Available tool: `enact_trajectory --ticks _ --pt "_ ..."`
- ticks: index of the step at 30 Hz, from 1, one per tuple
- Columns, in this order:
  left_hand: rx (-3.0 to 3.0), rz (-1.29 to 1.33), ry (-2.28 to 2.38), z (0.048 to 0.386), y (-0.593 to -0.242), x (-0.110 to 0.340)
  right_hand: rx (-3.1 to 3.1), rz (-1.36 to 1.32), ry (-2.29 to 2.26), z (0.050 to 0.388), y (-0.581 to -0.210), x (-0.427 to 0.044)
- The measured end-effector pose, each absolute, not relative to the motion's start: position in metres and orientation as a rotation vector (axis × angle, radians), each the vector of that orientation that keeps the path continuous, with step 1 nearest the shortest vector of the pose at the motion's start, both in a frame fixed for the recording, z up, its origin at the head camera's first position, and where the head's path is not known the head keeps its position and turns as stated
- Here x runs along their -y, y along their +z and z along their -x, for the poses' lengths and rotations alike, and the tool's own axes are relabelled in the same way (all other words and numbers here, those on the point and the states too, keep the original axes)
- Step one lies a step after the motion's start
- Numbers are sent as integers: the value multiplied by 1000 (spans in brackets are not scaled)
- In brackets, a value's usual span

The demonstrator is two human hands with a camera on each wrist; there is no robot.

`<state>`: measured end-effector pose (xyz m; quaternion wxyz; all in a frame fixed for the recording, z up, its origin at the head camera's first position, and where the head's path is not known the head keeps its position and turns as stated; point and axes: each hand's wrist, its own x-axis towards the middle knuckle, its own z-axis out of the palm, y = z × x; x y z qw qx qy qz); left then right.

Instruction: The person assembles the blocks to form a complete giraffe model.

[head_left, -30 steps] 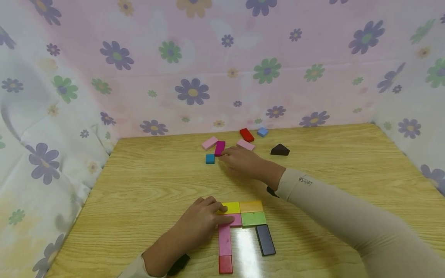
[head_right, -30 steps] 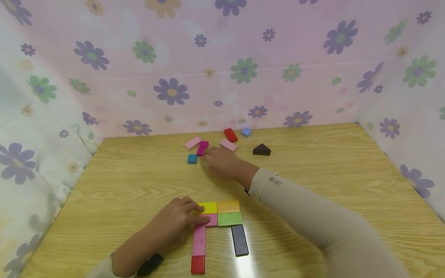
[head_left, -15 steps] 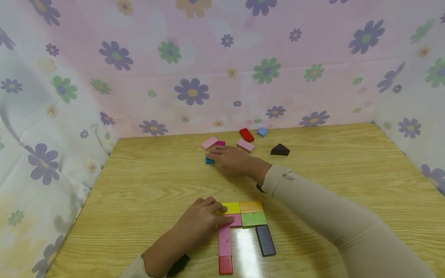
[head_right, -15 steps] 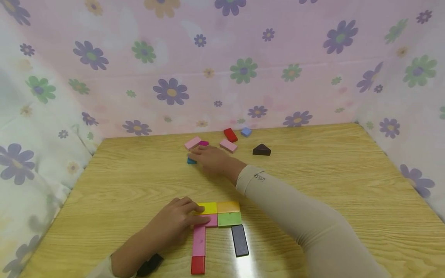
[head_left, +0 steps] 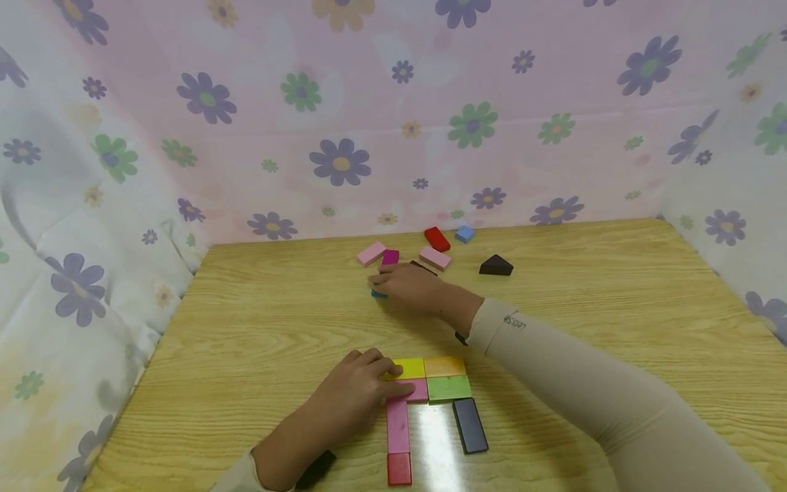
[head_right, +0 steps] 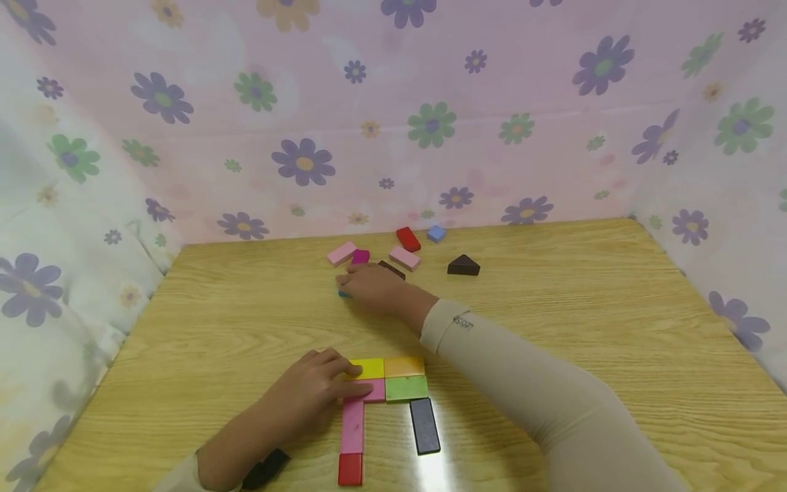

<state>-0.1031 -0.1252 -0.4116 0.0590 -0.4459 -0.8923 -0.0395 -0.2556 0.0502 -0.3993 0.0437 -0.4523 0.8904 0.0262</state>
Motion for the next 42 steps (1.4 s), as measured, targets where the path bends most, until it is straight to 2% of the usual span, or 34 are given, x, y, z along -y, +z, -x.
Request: enact_trajectory --ticks 11,25,36,42 --pt "2710 1347 -122 102 -412 125 -2762 1332 8 235 -400 -62" --pt "2745 1326 -112 101 -410 123 -2903 1295 -85 203 -406 -125" --pt "2747 1332 -124 100 -411 123 -2999 964 -285 176 -406 -162" --pt "2738 1331 -119 100 -410 124 -3024 938 -376 164 -406 -174"
